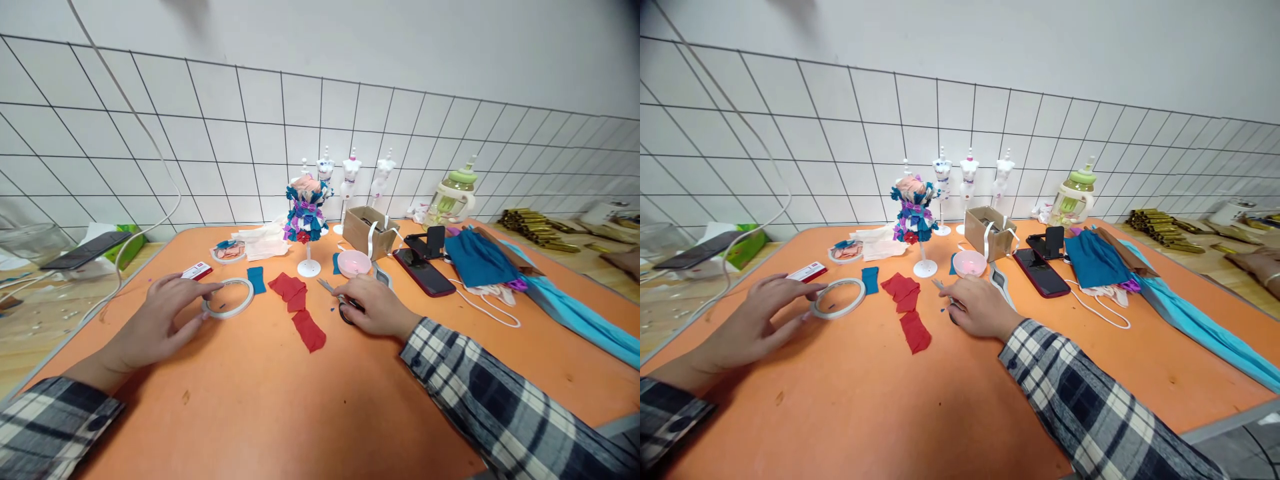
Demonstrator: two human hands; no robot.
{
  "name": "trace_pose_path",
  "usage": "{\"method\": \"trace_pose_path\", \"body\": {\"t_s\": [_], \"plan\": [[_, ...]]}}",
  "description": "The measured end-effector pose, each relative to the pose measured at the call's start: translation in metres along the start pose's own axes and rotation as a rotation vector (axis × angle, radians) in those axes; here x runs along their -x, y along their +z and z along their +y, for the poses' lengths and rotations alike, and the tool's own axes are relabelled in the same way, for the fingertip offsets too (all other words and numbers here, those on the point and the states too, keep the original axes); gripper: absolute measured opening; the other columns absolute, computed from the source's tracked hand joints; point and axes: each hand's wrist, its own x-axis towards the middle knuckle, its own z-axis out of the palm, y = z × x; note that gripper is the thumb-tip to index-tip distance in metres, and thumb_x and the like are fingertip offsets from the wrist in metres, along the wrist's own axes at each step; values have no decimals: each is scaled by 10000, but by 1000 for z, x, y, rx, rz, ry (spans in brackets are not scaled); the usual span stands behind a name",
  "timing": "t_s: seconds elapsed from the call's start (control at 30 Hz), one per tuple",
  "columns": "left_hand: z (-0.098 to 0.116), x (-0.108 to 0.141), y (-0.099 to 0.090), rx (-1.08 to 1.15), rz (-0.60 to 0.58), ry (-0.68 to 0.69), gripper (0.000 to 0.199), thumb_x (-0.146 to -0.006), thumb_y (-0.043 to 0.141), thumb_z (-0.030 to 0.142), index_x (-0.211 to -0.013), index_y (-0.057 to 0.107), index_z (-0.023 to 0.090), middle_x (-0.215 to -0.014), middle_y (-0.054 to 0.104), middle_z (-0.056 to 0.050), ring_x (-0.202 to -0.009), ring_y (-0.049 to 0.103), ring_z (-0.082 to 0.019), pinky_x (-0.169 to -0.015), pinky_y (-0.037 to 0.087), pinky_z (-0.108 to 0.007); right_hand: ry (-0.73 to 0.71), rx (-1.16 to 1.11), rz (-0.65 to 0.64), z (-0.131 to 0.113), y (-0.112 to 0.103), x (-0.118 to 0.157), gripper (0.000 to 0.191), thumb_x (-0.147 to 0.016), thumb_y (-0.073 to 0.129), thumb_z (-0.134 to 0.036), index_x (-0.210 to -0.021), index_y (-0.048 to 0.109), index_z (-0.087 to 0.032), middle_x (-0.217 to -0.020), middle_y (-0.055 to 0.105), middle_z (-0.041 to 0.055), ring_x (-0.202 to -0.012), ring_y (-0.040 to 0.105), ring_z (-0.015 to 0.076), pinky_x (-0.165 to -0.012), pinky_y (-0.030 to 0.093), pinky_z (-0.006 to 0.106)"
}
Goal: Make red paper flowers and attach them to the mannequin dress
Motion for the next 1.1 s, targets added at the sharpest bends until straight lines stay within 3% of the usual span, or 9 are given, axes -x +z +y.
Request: {"method": "trace_pose_path", "body": {"t_s": [0.13, 0.3, 0.43, 0.53, 0.63, 0.73, 0.9, 1.0, 1.1], "plan": [[25, -6, 0, 27, 59, 220, 463, -857, 573, 186, -1313, 513, 234, -942, 696, -45, -895, 617, -245, -920, 440, -440, -29, -127, -181, -20, 1, 0, 303, -820, 641, -244, -1115, 601, -189, -852, 664, 12, -788, 598, 177, -688, 393, 287], [72, -12, 8, 40, 33, 400, 364, -877, 574, 155, -1221, 608, 267, -961, 729, -37, -931, 634, -238, -943, 453, -431, -135, -95, -267, -32, 4, -1, 134, -842, 625, -250, -966, 663, -213, -965, 680, 24, -898, 613, 184, -749, 397, 294], [120, -20, 27, 213, -107, 394, 384, -920, 497, 140, -1286, 564, 235, -1149, 707, -74, -1072, 628, -225, -970, 492, -385, -184, -67, -239, -36, 9, -1, 143, -878, 593, -260, -984, 681, -220, -1001, 677, 33, -894, 616, 173, -737, 409, 286], [139, -26, 43, 274, -165, 169, 387, -936, 455, 145, -1311, 530, 207, -1309, 634, -107, -1222, 572, -231, -1032, 488, -403, -215, -51, -152, -42, 12, -2, 144, -889, 563, -248, -977, 669, -206, -994, 677, 47, -904, 606, 180, -778, 426, 300], [138, -27, 49, 273, -301, 117, 413, -951, 476, 225, -1364, 492, 221, -1380, 596, -106, -1288, 537, -258, -1112, 409, -517, -255, -42, -78, -49, 13, -3, 222, -895, 535, -230, -1076, 659, -196, -1076, 684, 68, -975, 595, 196, -843, 434, 323], [129, -25, 44, 249, -419, 113, 444, -979, 463, 294, -1421, 442, 271, -1428, 572, -83, -1314, 528, -264, -1154, 291, -621, -323, -26, -162, -54, 15, -2, 281, -898, 517, -219, -1141, 657, -200, -1140, 693, 57, -965, 606, 192, -831, 438, 323], [122, -25, 38, 208, -459, 118, 392, -974, 489, 390, -1354, 530, 306, -1449, 562, -66, -1329, 520, -294, -1153, 202, -680, -359, -8, -287, -54, 18, 2, 241, -904, 507, -258, -1041, 702, -224, -1050, 718, 24, -905, 636, 174, -719, 407, 307], [122, -24, 39, 200, -432, 135, 377, -977, 484, 389, -1335, 556, 294, -1434, 579, -71, -1321, 528, -283, -1176, 175, -643, -347, -21, -291, -54, 16, 4, 187, -891, 531, -278, -914, 708, -220, -922, 715, 9, -811, 634, 158, -659, 382, 298], [121, -22, 41, 198, -415, 159, 396, -981, 481, 369, -1366, 532, 294, -1401, 609, -64, -1321, 528, -272, -1194, 111, -627, -290, -27, -246, -57, 16, 2, 209, -923, 490, -232, -932, 697, -204, -875, 705, 16, -785, 627, 150, -653, 383, 289]]}}
